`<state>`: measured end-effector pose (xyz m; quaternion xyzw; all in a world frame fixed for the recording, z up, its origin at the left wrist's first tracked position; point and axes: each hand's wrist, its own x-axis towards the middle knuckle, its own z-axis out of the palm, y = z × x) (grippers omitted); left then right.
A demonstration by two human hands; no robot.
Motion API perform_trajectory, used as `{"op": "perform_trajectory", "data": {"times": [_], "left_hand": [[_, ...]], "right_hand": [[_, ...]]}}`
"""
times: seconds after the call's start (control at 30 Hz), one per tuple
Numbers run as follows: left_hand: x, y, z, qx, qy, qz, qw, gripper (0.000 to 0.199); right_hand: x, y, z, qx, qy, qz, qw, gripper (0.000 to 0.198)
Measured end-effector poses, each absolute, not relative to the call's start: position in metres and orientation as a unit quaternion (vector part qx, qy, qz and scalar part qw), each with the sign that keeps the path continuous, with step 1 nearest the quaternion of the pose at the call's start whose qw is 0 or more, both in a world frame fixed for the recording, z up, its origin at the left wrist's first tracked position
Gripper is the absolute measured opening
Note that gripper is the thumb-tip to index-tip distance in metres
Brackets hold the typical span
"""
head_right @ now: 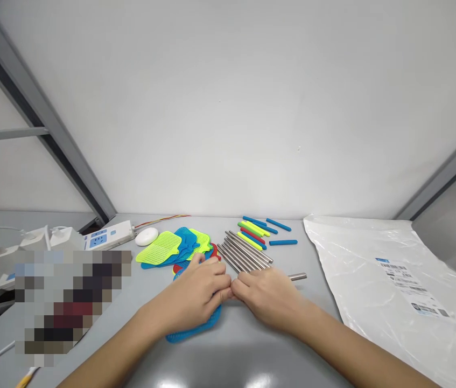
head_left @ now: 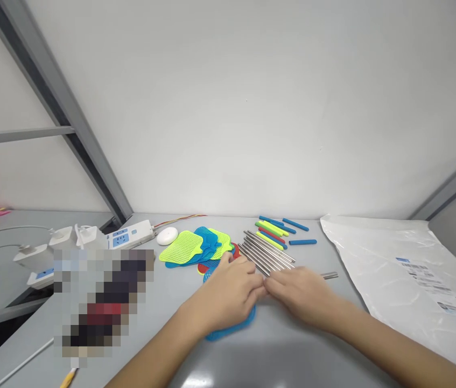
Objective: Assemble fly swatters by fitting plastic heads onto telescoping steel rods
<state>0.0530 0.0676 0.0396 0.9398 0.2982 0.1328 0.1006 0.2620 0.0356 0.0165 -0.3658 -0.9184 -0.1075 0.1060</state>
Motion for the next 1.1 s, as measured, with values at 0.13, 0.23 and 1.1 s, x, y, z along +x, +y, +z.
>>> {"op": "perform_trajectory", "data": {"times": [0.13, 0.23, 1.1], "left_hand": [[0.051, 0.060, 0.037, 0.935, 0.312, 0.112, 0.122, 0.032], [0.049, 0.058, 0.035, 0.935, 0.313, 0.098, 0.135, 0.033], [0.073, 0.094, 0.028, 0.913, 0.339, 0.157, 0.167, 0.030]], "right_hand": [[0.266, 0.036, 0.010, -0.337, -0.931, -0.080, 0.115, 0.018], [0.268, 0.035, 0.008, -0.319, -0.936, -0.084, 0.127, 0.015], [0.290, 0.064, 0.015, -0.383, -0.896, -0.100, 0.202, 0.032]]}}
